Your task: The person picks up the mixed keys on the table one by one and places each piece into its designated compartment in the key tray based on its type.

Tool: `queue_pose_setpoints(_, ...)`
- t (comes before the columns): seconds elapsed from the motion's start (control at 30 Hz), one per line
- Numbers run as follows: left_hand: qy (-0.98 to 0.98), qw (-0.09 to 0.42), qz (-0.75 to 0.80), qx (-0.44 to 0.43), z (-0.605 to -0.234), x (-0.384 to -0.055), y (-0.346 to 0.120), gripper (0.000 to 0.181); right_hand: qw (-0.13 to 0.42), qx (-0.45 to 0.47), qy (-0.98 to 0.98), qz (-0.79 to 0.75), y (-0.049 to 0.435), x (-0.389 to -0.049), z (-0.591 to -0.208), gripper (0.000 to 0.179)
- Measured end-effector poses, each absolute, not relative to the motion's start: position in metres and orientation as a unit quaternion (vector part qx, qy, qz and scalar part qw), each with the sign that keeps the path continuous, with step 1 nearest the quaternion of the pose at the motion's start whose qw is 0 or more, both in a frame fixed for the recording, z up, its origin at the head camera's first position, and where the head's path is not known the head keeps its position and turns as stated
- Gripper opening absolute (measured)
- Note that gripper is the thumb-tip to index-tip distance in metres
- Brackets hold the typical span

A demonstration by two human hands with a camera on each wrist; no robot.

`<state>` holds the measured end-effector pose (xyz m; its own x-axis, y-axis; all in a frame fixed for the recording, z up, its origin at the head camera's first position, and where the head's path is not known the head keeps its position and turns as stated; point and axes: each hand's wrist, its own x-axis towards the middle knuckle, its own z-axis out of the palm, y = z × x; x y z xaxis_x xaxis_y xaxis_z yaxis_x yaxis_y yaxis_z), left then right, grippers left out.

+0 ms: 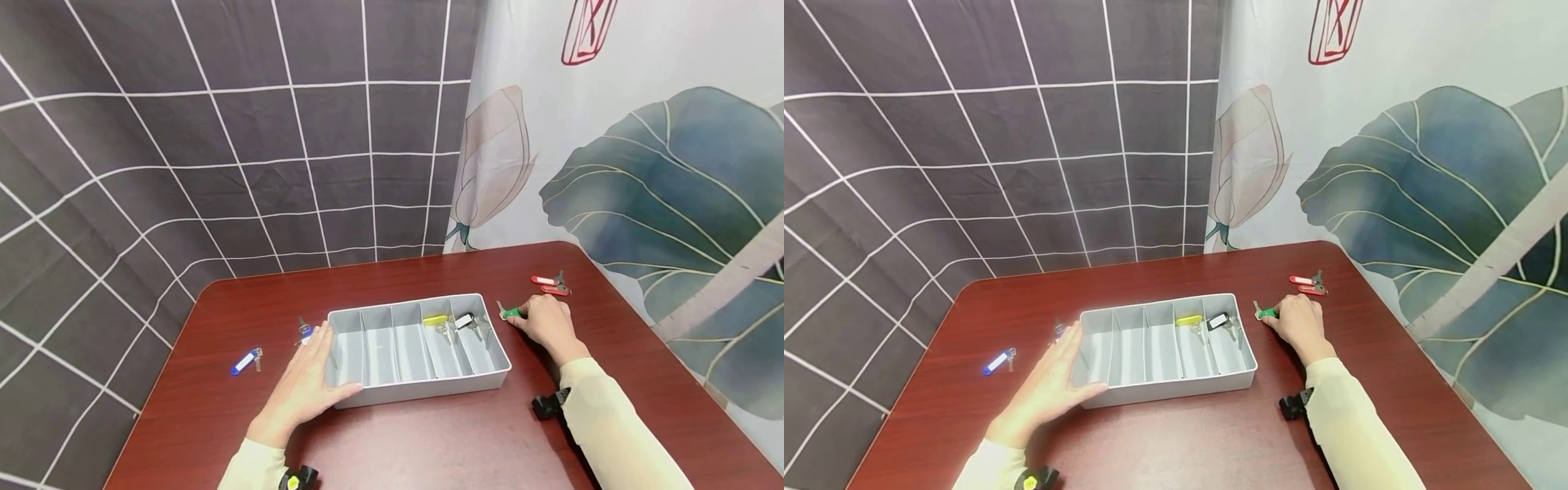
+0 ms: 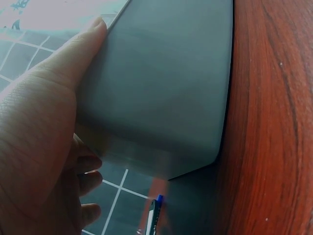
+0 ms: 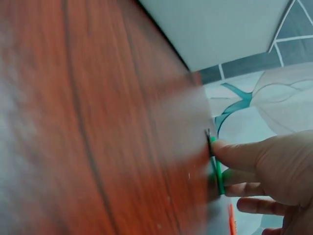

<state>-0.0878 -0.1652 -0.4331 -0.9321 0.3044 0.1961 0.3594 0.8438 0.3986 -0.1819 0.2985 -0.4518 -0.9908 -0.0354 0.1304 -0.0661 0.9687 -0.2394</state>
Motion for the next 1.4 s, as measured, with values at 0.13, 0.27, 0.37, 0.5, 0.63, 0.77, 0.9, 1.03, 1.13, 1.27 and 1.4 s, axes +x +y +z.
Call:
queue_pose_setpoints(0.13,-0.959,0.060,-0.219,-0.171,-0.432,-0.088,-0.166,0.114,0.054,0.030,-0.991,0.115,0.295,-0.177,-0.447,0.025)
queue_pose_setpoints(0.27,-0.959,0.056,-0.217,-0.172,-0.432,-0.088,-0.166,0.113,0.037,0.032,-0.992,0.116,0.294,-0.176,-0.442,0.026)
queue_pose_setpoints(0.37,-0.959,0.057,-0.218,-0.171,-0.432,-0.088,-0.166,0.114,0.027,0.033,-0.991,0.125,0.295,-0.176,-0.441,0.028)
queue_pose_setpoints(0.5,-0.958,0.063,-0.221,-0.174,-0.432,-0.089,-0.165,0.115,0.015,0.039,-0.985,0.165,0.304,-0.176,-0.441,0.036)
queue_pose_setpoints(0.63,-0.957,0.067,-0.221,-0.177,-0.435,-0.089,-0.164,0.115,0.001,0.049,-0.971,0.234,0.321,-0.174,-0.445,0.042)
queue_pose_setpoints(0.77,-0.958,0.068,-0.219,-0.174,-0.436,-0.089,-0.165,0.114,0.001,0.048,-0.953,0.299,0.336,-0.174,-0.453,0.050)
queue_pose_setpoints(0.9,-0.958,0.057,-0.222,-0.170,-0.435,-0.088,-0.165,0.114,-0.007,0.039,-0.936,0.350,0.345,-0.175,-0.464,0.058)
queue_pose_setpoints(1.03,-0.959,0.054,-0.221,-0.170,-0.435,-0.087,-0.164,0.114,-0.021,0.044,-0.923,0.381,0.347,-0.175,-0.470,0.061)
queue_pose_setpoints(1.13,-0.959,0.056,-0.220,-0.172,-0.435,-0.087,-0.165,0.114,-0.029,0.055,-0.921,0.385,0.346,-0.176,-0.471,0.063)
queue_pose_setpoints(1.27,-0.959,0.056,-0.219,-0.174,-0.436,-0.088,-0.166,0.114,-0.024,0.083,-0.926,0.367,0.345,-0.177,-0.472,0.063)
queue_pose_setpoints(1.4,-0.958,0.056,-0.217,-0.177,-0.434,-0.089,-0.166,0.114,-0.019,0.105,-0.930,0.351,0.344,-0.178,-0.475,0.063)
